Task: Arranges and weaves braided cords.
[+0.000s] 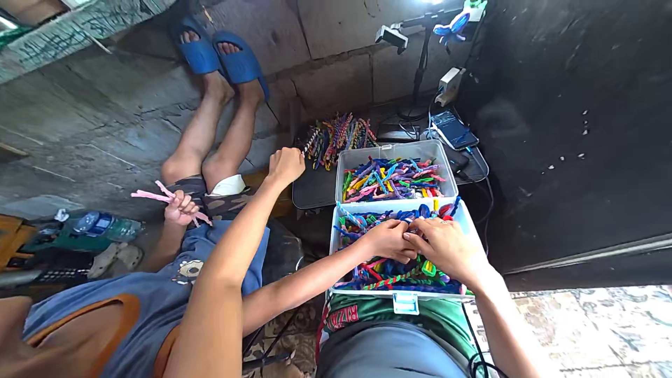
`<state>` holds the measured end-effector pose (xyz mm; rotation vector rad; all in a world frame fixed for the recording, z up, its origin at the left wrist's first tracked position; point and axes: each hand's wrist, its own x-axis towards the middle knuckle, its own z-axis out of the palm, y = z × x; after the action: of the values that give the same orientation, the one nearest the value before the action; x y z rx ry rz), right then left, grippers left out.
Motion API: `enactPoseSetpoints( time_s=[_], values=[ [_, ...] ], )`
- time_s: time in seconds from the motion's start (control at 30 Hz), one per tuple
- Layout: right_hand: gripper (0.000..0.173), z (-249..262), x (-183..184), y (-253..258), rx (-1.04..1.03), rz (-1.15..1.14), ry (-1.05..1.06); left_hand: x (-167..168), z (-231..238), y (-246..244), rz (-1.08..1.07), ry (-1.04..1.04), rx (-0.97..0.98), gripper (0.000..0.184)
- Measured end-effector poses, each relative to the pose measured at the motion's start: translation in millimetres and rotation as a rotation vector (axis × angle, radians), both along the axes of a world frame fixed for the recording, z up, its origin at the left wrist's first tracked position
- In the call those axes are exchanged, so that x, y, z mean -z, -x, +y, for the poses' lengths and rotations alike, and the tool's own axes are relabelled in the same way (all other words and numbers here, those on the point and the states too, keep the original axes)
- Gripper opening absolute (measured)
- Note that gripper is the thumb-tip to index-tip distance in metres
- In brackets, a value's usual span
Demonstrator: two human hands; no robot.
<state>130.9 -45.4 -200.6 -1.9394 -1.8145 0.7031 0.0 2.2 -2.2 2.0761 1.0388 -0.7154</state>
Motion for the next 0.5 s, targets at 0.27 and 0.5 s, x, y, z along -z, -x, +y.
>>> enactPoseSetpoints(
  time_s=[0.27, 0.5],
  values=[
    [0.049, 0, 4, -2, 0.008, 0.028, -0.013, 20, 15, -2, 0.009, -0.028, 0.058, 0.038],
    [0.049, -1, 3, -3, -0.008, 0.029, -0.004, 89, 26, 14, -0.181, -0.109, -0.005, 0.025]
  ],
)
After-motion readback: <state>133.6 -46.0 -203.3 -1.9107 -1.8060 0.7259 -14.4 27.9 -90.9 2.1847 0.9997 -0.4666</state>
